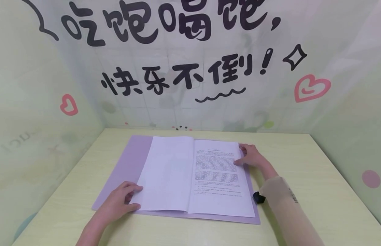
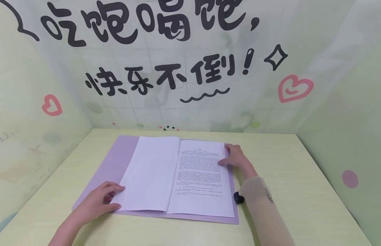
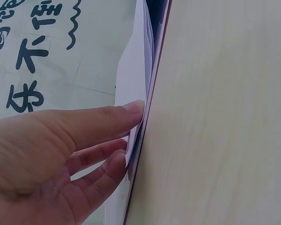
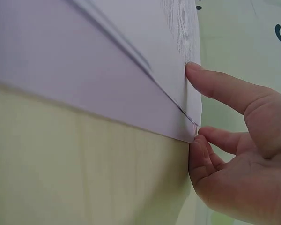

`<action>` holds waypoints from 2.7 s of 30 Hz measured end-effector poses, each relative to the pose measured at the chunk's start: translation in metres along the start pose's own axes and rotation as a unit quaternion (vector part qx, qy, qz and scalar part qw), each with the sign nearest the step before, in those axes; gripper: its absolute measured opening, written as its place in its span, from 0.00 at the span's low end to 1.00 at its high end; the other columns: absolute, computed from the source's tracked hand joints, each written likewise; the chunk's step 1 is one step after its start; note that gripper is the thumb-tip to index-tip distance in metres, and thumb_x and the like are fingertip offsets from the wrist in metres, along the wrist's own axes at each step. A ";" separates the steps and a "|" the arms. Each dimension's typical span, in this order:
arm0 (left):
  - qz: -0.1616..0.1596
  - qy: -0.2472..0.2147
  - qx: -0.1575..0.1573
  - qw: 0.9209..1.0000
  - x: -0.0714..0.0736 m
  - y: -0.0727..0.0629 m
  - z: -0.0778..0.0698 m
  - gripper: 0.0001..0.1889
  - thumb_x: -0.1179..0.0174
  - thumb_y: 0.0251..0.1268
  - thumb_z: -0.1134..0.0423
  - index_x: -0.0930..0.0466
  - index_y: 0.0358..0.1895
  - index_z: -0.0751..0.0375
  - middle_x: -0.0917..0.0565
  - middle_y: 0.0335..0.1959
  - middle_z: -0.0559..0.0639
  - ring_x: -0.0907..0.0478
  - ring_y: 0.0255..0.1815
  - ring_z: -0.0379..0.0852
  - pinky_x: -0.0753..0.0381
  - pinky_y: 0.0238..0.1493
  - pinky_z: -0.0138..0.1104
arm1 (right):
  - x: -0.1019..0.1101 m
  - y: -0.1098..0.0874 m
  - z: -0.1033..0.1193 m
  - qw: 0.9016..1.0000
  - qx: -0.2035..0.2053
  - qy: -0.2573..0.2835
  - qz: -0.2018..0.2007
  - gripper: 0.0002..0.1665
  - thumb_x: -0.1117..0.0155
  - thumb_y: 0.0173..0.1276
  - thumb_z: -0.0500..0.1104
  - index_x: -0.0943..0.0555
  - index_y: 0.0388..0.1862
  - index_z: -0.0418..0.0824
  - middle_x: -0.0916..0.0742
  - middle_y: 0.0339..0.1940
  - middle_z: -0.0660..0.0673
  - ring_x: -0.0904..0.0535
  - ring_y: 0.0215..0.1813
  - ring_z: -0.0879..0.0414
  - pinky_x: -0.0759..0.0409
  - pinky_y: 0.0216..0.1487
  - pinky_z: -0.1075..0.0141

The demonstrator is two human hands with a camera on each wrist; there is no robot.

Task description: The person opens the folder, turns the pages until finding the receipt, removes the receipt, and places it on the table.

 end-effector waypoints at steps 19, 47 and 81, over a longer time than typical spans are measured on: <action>-0.001 -0.014 0.001 1.000 0.002 0.000 0.000 0.27 0.23 0.44 0.62 0.17 0.53 0.61 0.20 0.51 0.50 0.26 0.41 0.38 0.21 0.43 0.29 | 0.000 -0.002 0.004 0.999 0.000 -0.024 -0.021 0.54 0.25 0.58 0.42 0.45 0.76 0.30 0.32 0.67 0.29 0.35 0.67 0.38 0.34 0.71 0.44; -0.009 -0.021 -0.008 1.000 0.000 -0.001 0.001 0.27 0.23 0.44 0.62 0.17 0.53 0.61 0.20 0.50 0.49 0.26 0.42 0.37 0.21 0.44 0.29 | 0.003 -0.005 0.007 1.000 0.014 -0.022 0.000 0.47 0.28 0.60 0.38 0.40 0.73 0.24 0.26 0.65 0.26 0.29 0.61 0.38 0.29 0.68 0.45; -0.011 -0.018 0.000 1.000 0.000 -0.003 0.002 0.26 0.23 0.44 0.63 0.16 0.52 0.60 0.20 0.50 0.49 0.26 0.42 0.36 0.20 0.45 0.28 | 0.030 -0.012 0.024 0.993 0.103 0.023 -0.055 0.24 0.35 0.65 0.33 0.21 0.61 0.39 0.17 0.59 0.35 0.20 0.55 0.42 0.20 0.47 0.64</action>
Point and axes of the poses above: each hand's wrist, its own y-axis towards the middle knuckle, its own x-axis out of the back of the hand, z = x × y, the point moved 9 cm from there along y, towards the middle knuckle
